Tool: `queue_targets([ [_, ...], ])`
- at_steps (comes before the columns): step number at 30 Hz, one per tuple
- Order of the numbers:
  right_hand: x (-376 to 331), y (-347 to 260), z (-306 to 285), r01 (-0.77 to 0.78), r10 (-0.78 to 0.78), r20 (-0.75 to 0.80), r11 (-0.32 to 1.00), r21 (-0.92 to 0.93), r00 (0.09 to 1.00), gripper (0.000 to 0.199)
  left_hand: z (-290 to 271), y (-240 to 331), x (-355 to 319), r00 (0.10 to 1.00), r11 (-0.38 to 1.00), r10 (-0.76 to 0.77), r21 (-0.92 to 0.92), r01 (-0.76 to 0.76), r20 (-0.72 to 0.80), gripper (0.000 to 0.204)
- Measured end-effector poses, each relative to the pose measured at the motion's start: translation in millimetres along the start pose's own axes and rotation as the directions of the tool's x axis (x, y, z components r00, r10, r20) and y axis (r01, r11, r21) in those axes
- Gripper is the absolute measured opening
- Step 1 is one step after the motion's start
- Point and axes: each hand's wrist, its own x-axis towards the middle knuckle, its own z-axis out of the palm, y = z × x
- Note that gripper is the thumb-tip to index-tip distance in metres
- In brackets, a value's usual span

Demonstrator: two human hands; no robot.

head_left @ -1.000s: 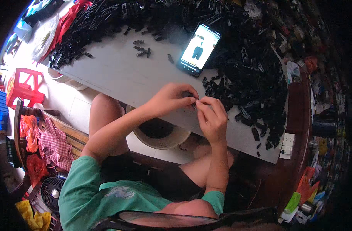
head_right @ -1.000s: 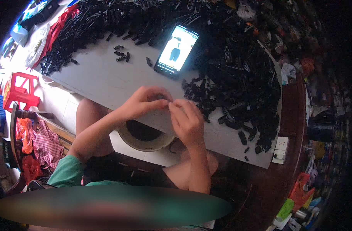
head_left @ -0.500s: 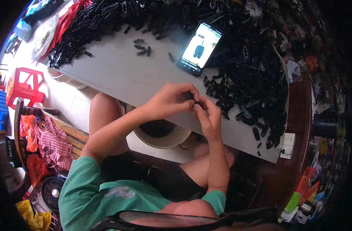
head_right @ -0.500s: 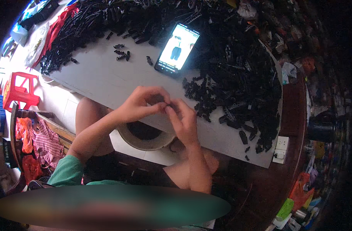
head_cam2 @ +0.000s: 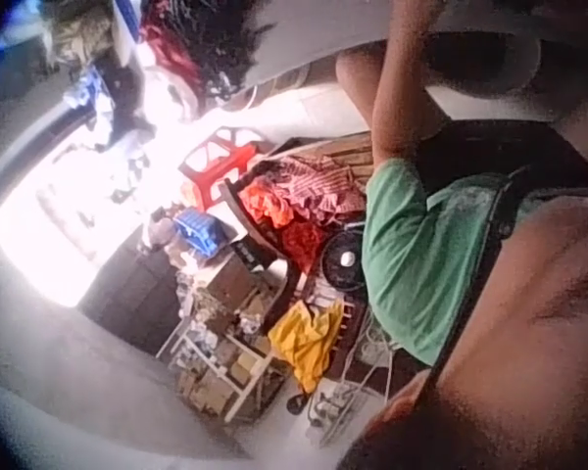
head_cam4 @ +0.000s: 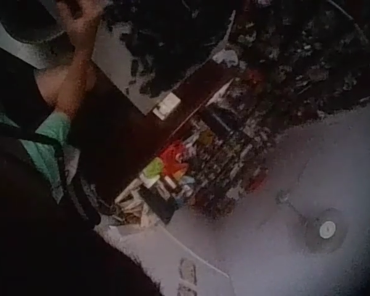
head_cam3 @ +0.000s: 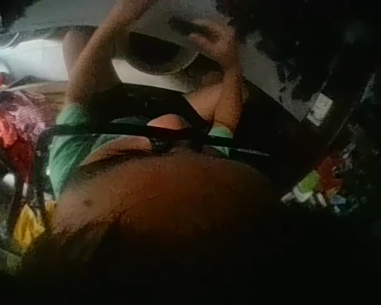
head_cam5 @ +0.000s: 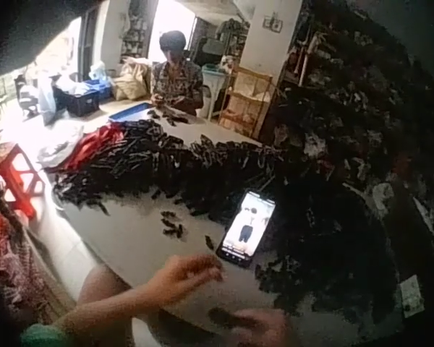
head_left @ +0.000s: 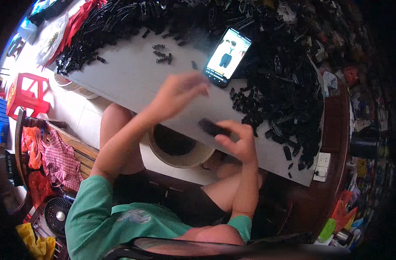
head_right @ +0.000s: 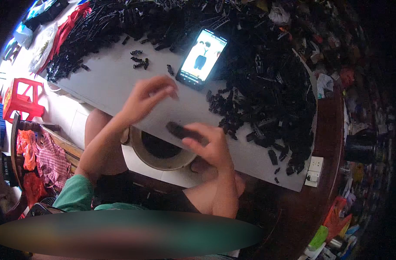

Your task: The person sorts small black plastic components by hand on a work table.

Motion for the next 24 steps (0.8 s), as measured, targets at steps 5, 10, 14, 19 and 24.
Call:
queue_targets([
  [5, -7, 1, 38, 0.291, -0.243, 0.248, 0.94, -0.18, 0.938, 0.03, -40, -17, 39, 0.895, 0.801, 0.304, 0.596, -0.054, -0.327, 0.019],
  [10, -2, -2, 41, 0.32, -0.224, 0.261, 0.846, -0.426, 0.939, 0.024, -56, -39, 93, 0.851, 0.485, 0.43, 0.872, 0.066, -0.303, 0.031],
  [14, 6, 8, 14, 0.044, -0.162, -0.105, 0.719, -0.694, 0.981, 0.019, -48, -47, 105, 0.906, 0.371, 0.311, 0.915, 0.16, -0.285, 0.026],
  [19, 10, 41, 2, -0.062, -0.159, -0.163, 0.503, -0.862, 0.974, 0.022, -44, -48, 98, 0.909, 0.397, 0.313, 0.907, 0.136, -0.274, 0.021],
  [24, 7, 32, 4, -0.094, -0.173, -0.213, 0.52, -0.849, 0.962, 0.022, -51, -46, 67, 0.861, 0.546, 0.39, 0.835, 0.07, -0.328, 0.017],
])
